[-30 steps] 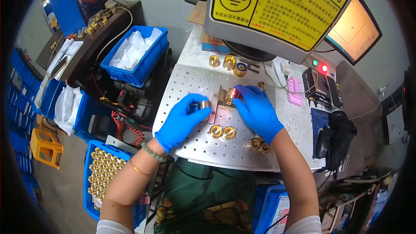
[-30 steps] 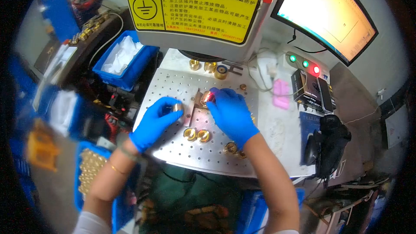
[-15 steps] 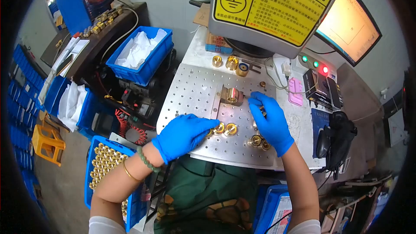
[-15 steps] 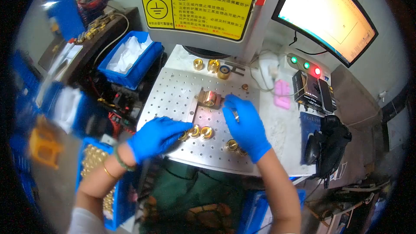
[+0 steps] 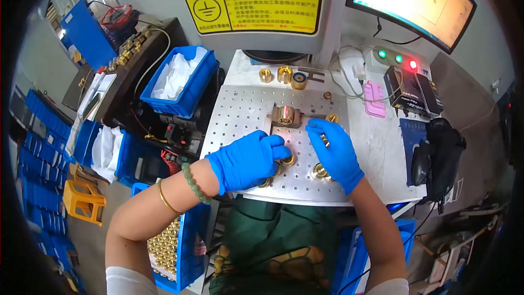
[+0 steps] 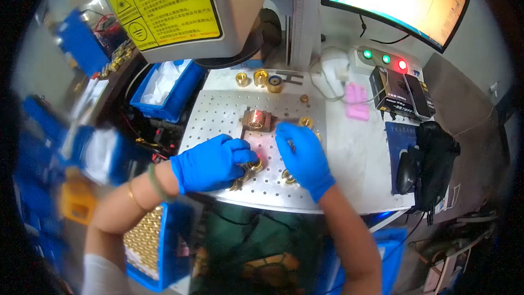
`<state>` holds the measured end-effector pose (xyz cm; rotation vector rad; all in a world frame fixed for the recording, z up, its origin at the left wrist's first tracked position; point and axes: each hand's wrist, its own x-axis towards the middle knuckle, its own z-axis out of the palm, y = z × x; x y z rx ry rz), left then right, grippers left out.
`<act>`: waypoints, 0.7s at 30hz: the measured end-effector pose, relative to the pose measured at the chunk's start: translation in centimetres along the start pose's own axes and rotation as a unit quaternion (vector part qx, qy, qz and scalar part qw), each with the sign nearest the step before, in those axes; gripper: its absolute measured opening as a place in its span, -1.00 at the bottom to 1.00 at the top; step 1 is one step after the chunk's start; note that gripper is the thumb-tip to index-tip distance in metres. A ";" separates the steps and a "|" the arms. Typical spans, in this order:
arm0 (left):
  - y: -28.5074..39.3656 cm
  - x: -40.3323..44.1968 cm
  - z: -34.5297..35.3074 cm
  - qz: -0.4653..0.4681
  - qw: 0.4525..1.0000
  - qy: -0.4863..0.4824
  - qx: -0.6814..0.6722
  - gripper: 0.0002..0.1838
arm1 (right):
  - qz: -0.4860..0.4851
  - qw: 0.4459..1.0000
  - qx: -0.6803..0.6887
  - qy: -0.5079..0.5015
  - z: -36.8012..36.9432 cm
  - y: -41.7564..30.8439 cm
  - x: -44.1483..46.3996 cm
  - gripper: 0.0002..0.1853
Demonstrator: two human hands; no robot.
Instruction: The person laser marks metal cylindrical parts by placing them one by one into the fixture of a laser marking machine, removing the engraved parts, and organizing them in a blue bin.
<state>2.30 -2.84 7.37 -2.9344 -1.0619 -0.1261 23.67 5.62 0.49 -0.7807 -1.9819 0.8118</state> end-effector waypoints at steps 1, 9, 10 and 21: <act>0.1 0.4 -0.1 -0.012 0.999 -0.049 -0.012 -0.79 | 0.003 1.000 0.005 -0.004 0.2 0.0 -0.1 -0.72; 0.3 -1.3 0.4 -0.025 0.999 -0.036 -0.020 -0.78 | 0.047 0.999 -0.005 -0.015 0.1 -0.3 0.1 -0.74; 0.6 -2.4 0.2 -0.042 0.998 -0.007 -0.056 -0.78 | 0.049 0.999 -0.015 -0.012 0.1 -0.2 0.1 -0.74; 13.3 -27.6 -2.7 -0.443 0.891 0.056 -0.086 -0.75 | 0.088 0.994 0.051 -0.036 0.1 1.0 0.2 -0.75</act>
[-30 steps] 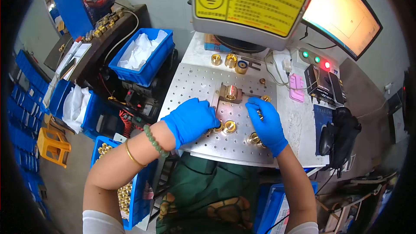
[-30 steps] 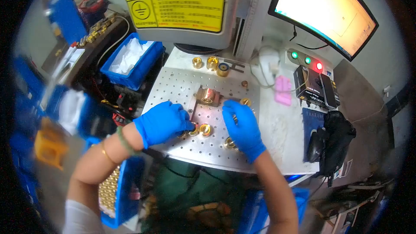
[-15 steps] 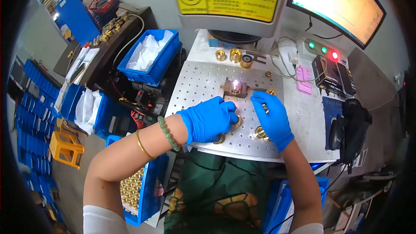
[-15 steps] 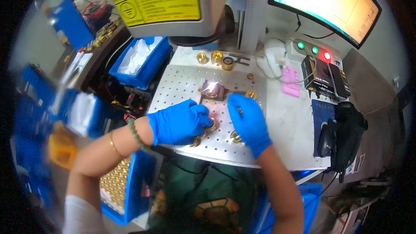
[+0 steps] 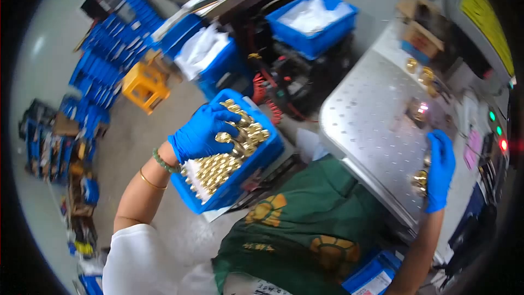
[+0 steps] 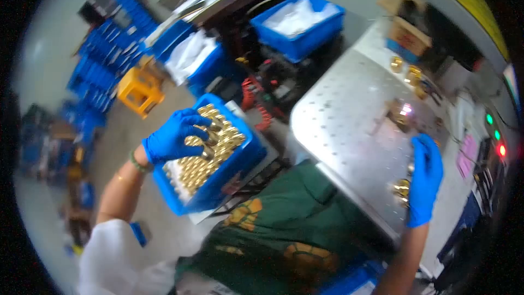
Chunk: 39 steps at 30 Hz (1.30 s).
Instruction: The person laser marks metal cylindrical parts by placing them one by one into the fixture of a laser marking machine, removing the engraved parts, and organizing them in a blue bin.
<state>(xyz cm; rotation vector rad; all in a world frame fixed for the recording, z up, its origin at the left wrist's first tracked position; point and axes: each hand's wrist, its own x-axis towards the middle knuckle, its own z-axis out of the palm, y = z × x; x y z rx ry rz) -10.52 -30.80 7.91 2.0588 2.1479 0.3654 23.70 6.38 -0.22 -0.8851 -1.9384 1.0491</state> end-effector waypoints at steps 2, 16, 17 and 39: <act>-2.0 -6.1 0.6 -0.076 0.997 0.014 0.012 -0.77 | -0.005 1.000 0.017 -0.019 -0.1 0.5 0.2 -0.76; -5.1 -19.0 11.1 -0.477 0.871 0.010 0.115 -0.70 | -0.034 0.999 -0.015 -0.018 -0.5 1.0 0.2 -0.79; -5.3 -19.1 11.5 -0.442 0.890 0.022 0.106 -0.69 | -0.036 0.999 -0.021 -0.014 -0.4 0.8 0.2 -0.79; 10.4 21.1 5.2 0.165 0.970 0.136 -0.118 -0.75 | -0.137 0.919 -0.366 -0.048 -4.0 -1.2 2.6 -0.83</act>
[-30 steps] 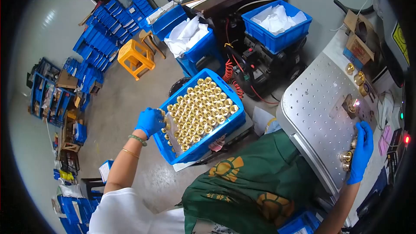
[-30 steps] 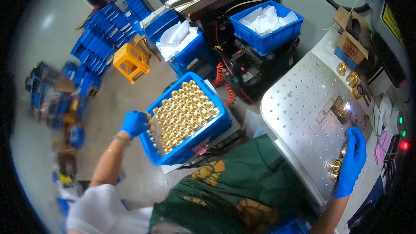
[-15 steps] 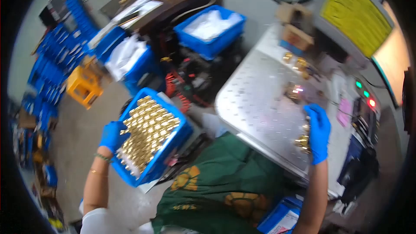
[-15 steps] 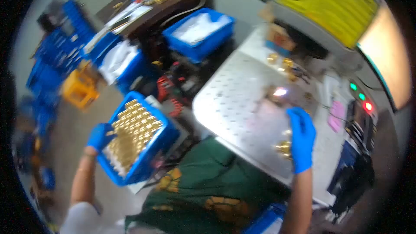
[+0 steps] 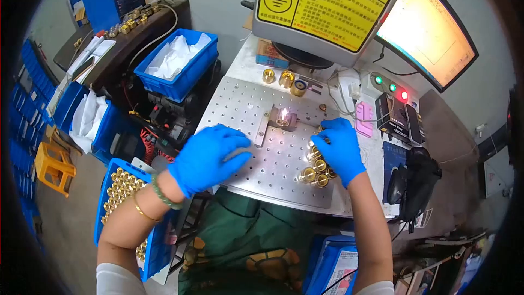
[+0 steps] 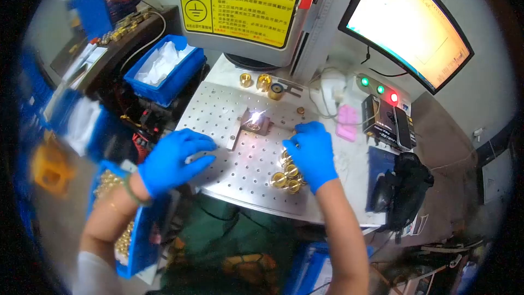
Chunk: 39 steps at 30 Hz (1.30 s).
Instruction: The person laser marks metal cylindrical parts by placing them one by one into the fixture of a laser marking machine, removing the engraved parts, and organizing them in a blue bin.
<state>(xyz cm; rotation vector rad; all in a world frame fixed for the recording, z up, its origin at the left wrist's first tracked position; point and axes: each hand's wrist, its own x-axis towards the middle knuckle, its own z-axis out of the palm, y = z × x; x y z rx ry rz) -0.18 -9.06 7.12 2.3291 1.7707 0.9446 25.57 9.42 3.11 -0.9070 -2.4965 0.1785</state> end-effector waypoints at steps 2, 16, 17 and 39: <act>0.7 1.0 2.0 -0.012 0.999 0.011 -0.049 -0.76 | 0.023 1.000 -0.008 -0.007 0.1 -0.7 0.6 -0.82; 1.7 3.9 6.4 -0.308 0.485 -0.081 -0.815 -0.62 | 0.006 0.891 0.449 -0.063 -1.6 -4.4 0.6 -0.77; 1.8 4.0 6.2 -0.308 0.485 -0.081 -0.814 -0.62 | 0.006 0.891 0.449 -0.063 -1.8 -4.6 0.6 -0.77; -5.0 7.9 8.5 -0.006 0.997 0.079 -0.018 -0.35 | -0.021 0.997 0.074 0.002 -0.3 -2.9 2.4 -0.60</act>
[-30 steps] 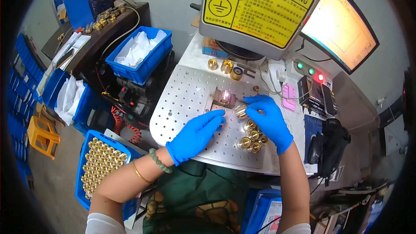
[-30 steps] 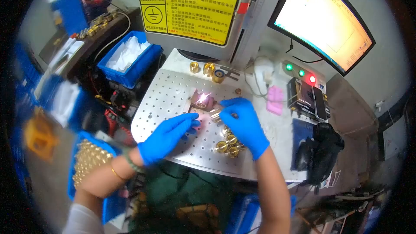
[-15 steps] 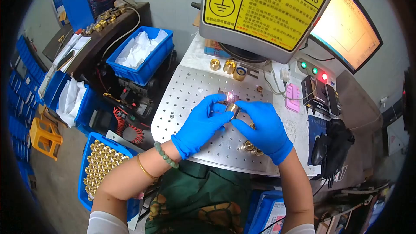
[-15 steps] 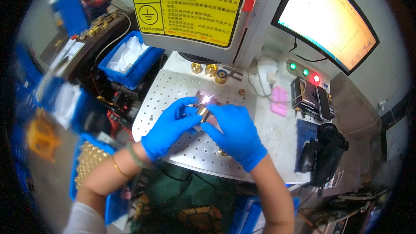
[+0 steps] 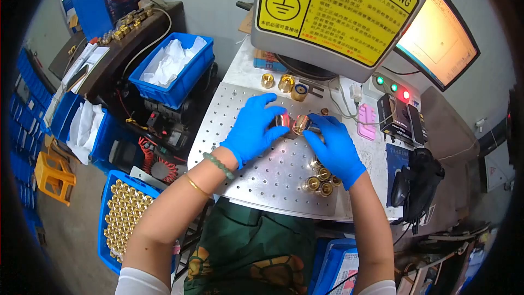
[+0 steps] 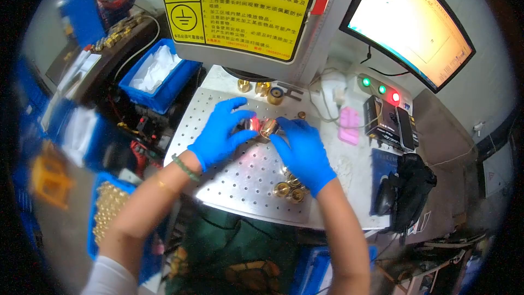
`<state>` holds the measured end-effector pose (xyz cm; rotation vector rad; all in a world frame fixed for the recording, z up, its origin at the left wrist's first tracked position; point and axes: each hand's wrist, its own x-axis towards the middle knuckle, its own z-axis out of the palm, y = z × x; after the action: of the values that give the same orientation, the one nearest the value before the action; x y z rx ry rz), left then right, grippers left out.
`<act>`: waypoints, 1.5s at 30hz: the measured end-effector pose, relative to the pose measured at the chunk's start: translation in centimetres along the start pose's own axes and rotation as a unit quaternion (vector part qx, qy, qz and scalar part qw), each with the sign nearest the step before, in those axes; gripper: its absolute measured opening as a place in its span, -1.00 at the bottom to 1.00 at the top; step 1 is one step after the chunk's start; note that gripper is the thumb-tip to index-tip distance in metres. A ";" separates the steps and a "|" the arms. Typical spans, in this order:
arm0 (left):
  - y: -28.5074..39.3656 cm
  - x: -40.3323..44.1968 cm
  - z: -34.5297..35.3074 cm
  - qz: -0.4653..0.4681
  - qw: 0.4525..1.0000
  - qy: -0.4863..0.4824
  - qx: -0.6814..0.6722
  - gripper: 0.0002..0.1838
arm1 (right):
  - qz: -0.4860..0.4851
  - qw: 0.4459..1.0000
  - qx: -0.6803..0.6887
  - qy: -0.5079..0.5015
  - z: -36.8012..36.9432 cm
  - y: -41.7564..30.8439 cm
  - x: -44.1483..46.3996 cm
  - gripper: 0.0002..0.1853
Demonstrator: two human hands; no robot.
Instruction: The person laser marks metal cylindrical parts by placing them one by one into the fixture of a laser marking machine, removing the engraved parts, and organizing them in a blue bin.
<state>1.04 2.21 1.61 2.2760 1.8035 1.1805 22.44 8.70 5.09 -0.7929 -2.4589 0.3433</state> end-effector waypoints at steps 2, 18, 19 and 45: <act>0.1 -0.5 -1.0 -0.086 0.987 0.021 -0.132 -0.46 | 0.006 1.000 -0.009 -0.020 0.3 -0.4 0.5 -0.60; 5.2 -6.3 -1.2 -0.152 0.946 -0.018 -0.287 -0.61 | -0.014 0.995 -0.099 -0.010 3.1 0.5 0.7 -0.55; 5.2 -6.3 -0.9 -0.073 0.979 -0.004 -0.190 -0.59 | -0.006 0.998 -0.056 0.025 2.1 0.6 0.9 -0.59; 7.2 -4.3 -1.8 -0.341 0.650 -0.020 -0.679 -0.59 | 0.082 0.904 0.413 -0.068 -2.3 -1.9 -1.5 -0.78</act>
<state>5.80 -4.60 3.76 0.6416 0.8345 1.4174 23.85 6.48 7.17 -0.5936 -2.0414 1.4222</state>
